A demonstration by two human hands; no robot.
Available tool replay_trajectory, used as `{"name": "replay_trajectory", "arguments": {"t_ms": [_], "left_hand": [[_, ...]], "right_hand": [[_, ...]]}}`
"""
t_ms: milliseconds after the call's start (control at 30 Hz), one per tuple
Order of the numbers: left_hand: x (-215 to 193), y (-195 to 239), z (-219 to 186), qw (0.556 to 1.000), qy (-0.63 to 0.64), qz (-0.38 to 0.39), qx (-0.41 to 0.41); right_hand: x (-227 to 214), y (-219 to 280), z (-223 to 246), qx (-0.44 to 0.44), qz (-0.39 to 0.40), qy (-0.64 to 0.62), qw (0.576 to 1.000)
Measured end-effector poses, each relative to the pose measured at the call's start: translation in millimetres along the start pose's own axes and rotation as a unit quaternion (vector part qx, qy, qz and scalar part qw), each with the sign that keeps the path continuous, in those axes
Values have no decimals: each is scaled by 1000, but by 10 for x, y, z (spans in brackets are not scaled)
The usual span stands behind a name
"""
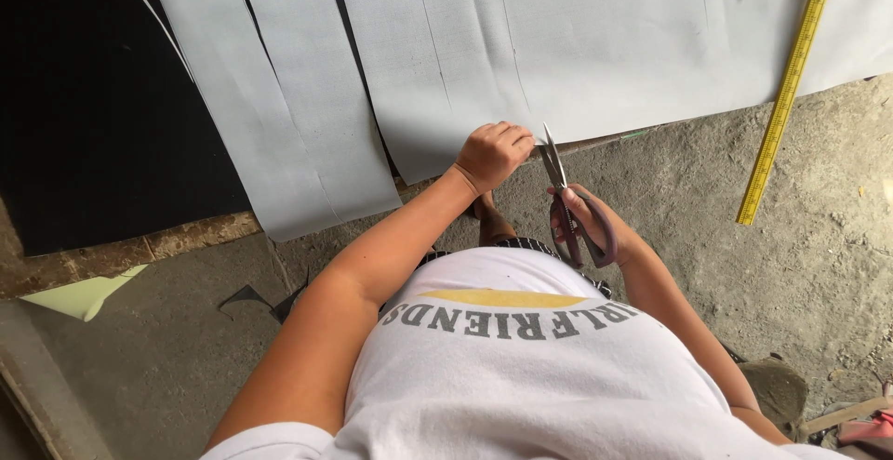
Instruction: The person uses scissors to cut a large sheet of white fabric into several long strips on a black surface. They then pick up a strip, fold it, and trim the edges to refine the shape.
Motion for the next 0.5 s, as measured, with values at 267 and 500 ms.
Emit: {"name": "replay_trajectory", "arguments": {"t_ms": [267,500], "left_hand": [[-54,17,-88,1000,-8,6,0],[-39,64,-118,1000,-18,-4,-4]], "right_hand": [[34,-256,-124,-29,-27,6,999],[102,-397,-203,-44,-78,-4,996]]}}
Point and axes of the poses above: each hand's wrist, its own y-axis away from the middle knuckle, its own x-axis out of the palm, z = x × y, the point moved 3 cm from there along -y, towards the middle knuckle, and after that the axes turned 7 degrees about x, right-handed, at the moved point
